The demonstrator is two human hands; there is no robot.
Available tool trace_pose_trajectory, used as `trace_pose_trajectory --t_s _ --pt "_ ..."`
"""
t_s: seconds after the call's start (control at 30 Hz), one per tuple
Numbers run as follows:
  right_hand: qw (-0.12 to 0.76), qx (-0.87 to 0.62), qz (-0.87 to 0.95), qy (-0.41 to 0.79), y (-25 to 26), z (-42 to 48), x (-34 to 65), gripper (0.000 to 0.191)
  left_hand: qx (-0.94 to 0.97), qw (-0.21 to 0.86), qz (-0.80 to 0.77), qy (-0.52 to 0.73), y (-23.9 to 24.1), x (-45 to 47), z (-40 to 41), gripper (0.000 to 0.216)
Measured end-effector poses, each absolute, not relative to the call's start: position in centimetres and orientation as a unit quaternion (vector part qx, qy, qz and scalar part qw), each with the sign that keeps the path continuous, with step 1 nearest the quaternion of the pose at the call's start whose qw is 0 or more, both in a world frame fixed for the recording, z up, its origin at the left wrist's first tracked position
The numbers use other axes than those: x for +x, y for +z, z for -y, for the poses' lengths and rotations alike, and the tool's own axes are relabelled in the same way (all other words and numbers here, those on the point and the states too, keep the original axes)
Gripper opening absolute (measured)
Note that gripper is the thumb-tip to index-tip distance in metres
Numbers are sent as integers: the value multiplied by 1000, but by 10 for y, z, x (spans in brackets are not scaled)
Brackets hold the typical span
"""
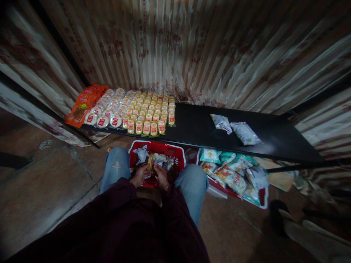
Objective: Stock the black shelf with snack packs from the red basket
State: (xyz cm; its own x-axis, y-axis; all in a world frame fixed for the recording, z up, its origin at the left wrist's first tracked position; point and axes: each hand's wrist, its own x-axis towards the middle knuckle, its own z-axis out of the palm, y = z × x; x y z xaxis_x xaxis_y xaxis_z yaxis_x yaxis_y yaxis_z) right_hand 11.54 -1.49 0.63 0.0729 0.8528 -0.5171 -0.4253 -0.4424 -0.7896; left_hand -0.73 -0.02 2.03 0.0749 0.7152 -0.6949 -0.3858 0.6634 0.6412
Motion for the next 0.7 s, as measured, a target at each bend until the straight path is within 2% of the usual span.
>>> trace_pose_trajectory --t_s 0.13,0.33,0.7 --pt "477 -533 201 669 8 15 114 50 201 697 -563 396 25 -6 5 39" --pt "488 -523 182 675 10 17 111 47 260 668 -560 415 23 -4 10 43" --pt "482 -567 282 606 -7 17 114 53 261 693 -543 396 24 -5 9 22"
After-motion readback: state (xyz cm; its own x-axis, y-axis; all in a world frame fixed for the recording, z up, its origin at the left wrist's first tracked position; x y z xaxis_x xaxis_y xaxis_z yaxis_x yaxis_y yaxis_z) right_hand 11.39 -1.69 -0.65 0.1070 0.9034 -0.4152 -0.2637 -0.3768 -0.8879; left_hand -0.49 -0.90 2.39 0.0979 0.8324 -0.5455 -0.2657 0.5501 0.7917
